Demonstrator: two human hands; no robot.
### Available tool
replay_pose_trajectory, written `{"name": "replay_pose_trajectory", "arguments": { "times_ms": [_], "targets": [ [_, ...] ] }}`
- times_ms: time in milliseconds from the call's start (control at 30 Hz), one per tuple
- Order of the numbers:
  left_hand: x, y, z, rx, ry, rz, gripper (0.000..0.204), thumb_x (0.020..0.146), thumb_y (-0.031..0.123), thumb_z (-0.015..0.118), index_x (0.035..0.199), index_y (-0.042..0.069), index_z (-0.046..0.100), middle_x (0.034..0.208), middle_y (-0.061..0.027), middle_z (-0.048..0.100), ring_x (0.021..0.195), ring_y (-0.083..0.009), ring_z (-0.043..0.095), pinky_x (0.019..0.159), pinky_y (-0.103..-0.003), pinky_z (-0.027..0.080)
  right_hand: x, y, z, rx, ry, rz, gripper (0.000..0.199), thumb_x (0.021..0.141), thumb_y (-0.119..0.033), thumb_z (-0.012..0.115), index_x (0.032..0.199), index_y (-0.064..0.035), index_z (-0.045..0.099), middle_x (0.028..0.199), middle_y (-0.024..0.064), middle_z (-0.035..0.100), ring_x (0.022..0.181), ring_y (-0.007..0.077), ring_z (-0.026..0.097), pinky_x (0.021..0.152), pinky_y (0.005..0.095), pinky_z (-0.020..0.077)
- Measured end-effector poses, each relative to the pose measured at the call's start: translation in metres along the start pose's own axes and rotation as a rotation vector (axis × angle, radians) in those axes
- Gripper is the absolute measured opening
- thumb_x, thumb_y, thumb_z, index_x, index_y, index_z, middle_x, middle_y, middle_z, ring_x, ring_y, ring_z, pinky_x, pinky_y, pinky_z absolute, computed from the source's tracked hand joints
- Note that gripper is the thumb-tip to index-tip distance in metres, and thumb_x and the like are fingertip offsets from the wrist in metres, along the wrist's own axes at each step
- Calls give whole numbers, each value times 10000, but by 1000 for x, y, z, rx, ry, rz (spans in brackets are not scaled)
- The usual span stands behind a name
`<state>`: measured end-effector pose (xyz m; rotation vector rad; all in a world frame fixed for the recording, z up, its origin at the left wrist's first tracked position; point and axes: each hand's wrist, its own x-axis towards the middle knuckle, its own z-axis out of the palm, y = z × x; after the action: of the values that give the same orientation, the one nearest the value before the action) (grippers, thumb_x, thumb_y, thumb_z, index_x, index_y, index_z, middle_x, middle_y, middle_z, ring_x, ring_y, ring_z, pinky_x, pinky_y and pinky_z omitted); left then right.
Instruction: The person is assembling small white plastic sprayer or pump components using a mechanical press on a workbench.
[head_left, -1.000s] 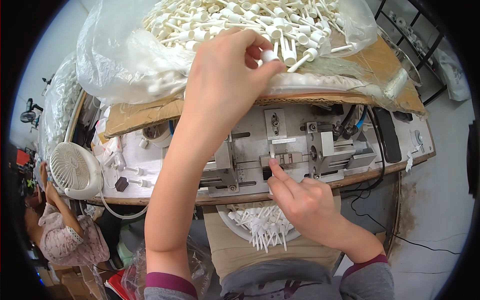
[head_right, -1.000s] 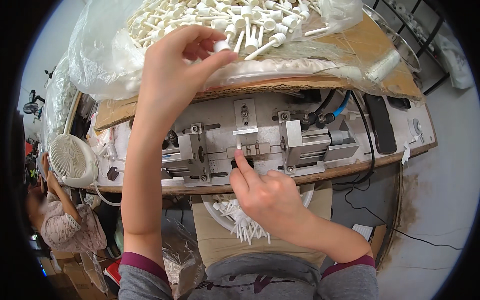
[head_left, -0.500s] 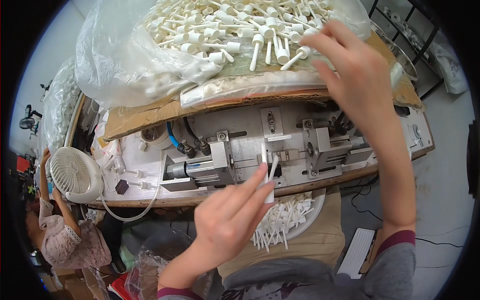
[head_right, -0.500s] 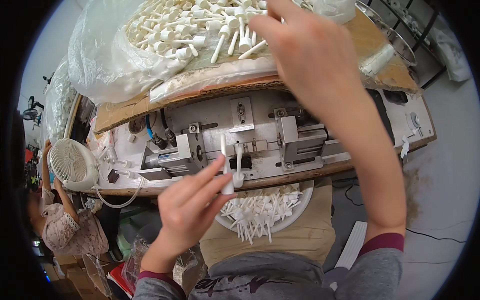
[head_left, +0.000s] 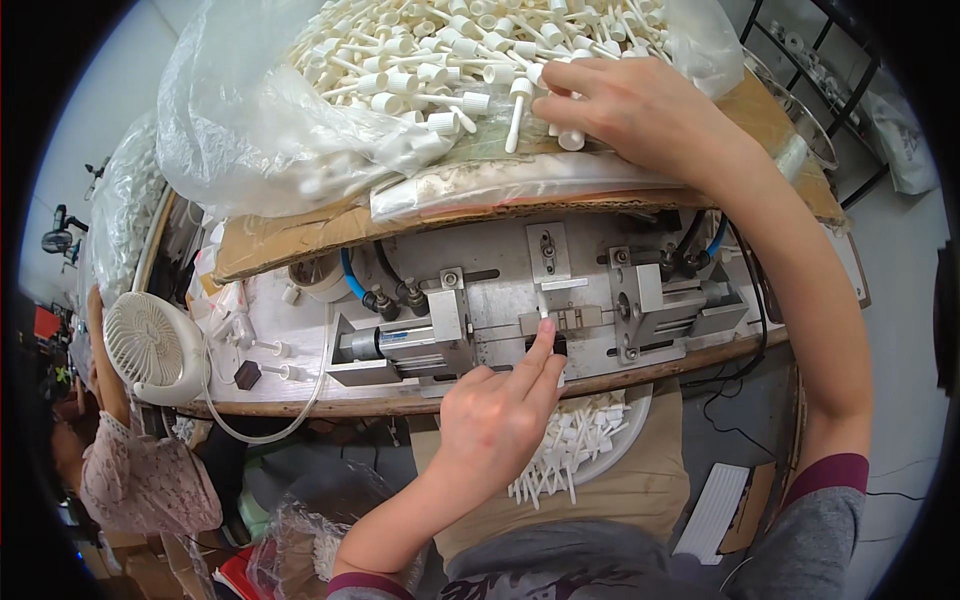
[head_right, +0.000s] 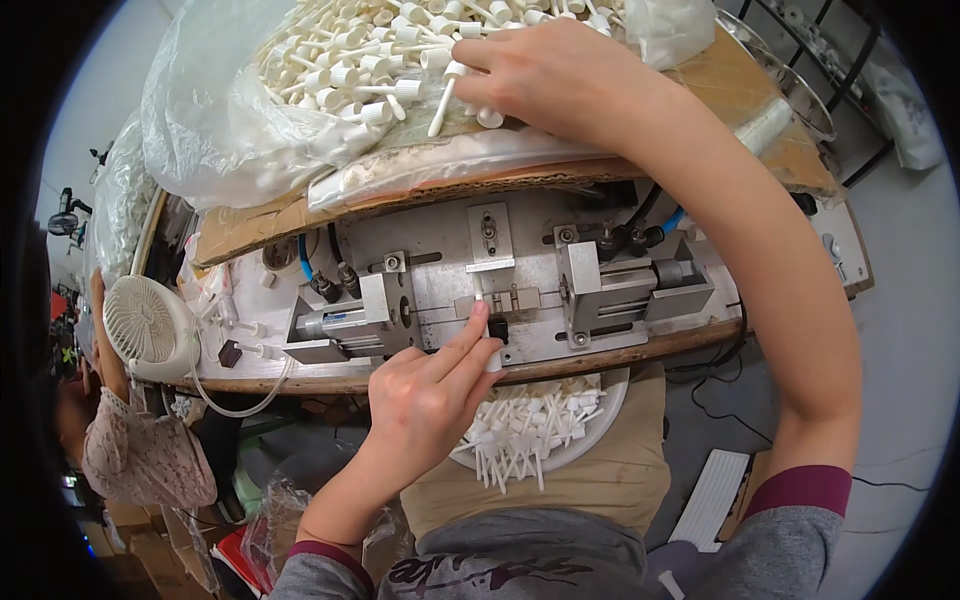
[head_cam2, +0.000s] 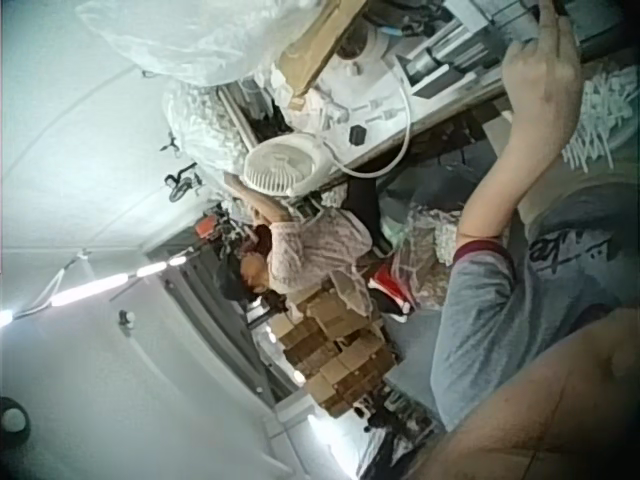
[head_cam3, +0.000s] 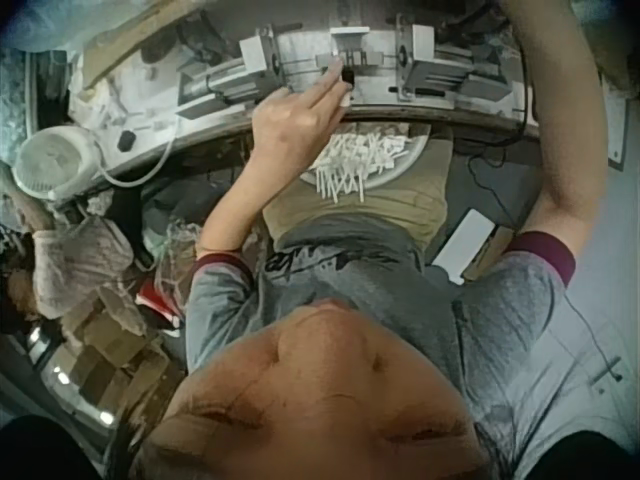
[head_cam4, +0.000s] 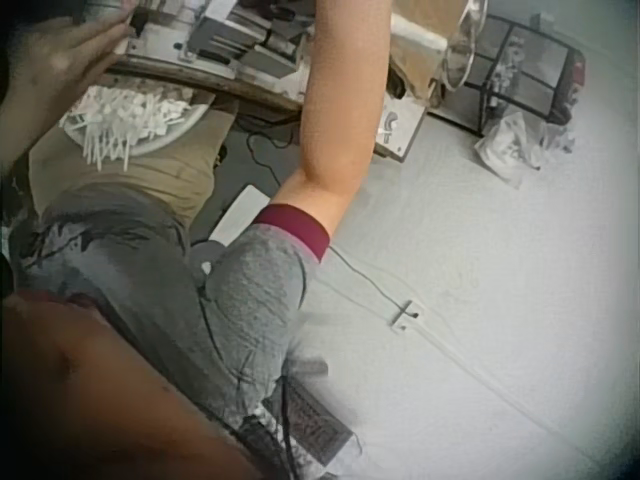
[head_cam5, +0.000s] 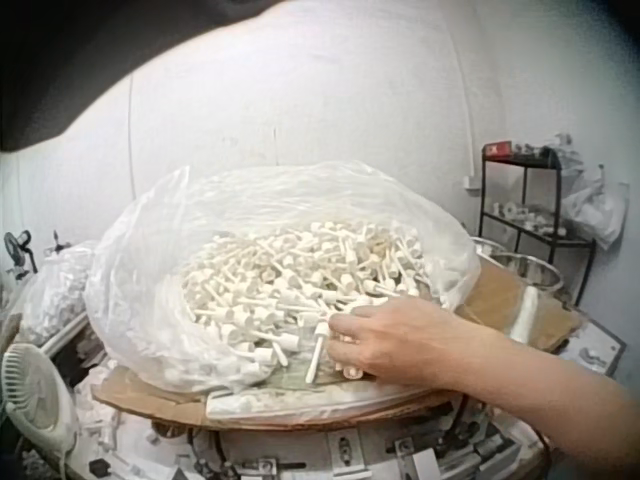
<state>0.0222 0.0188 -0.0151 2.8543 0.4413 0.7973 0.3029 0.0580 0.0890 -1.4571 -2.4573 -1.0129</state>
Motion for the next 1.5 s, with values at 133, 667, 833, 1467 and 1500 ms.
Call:
{"name": "replay_pose_trajectory", "arguments": {
  "times_ms": [133, 667, 833, 1467, 1500],
  "targets": [
    [0, -1, -1, -22, -5, 7, 267, 742, 156, 810, 986, 79, 731, 1219, -101, 698, 507, -159, 567, 533, -262, 459, -7, 1, -6, 126, 79, 66, 128, 828, -70, 649, 946, -74, 602, 964, 65, 613, 800, 220, 677, 661, 338, 551],
    [88, -18, -25, -276, 526, -56, 330, 779, 113, 808, 1076, 29, 691, 1120, -115, 673, 973, -289, 650, 834, -362, 519, -14, -1, 0, 1634, 637, 1168, 186, 882, -176, 727, 1010, -57, 665, 843, 1, 648, 689, 69, 583, 577, 219, 463],
    [133, -28, -11, -202, 543, -108, 284, 803, 101, 785, 1063, 29, 696, 1039, -99, 651, 881, -247, 678, 764, -343, 532, 0, -7, 2, 1692, 422, 1230, 205, 901, -178, 716, 1048, -50, 652, 849, -12, 643, 676, 46, 566, 563, 183, 451],
    [-15, 4, -10, -174, 89, -53, 279, 738, 115, 811, 994, 42, 729, 1238, -132, 682, 611, -186, 643, 598, -254, 512, -34, -57, -58, 1760, 557, 1223, 184, 928, -210, 687, 981, -37, 658, 796, 0, 640, 575, 35, 536, 468, 182, 376],
    [-15, 4, -8, -123, 68, -41, 277, 741, 121, 807, 997, 46, 731, 1224, -121, 690, 595, -176, 632, 580, -257, 497, -34, -65, -61, 1779, 529, 1240, 192, 929, -212, 686, 994, -35, 653, 795, 5, 643, 563, 37, 537, 457, 183, 378]
  ]
}}
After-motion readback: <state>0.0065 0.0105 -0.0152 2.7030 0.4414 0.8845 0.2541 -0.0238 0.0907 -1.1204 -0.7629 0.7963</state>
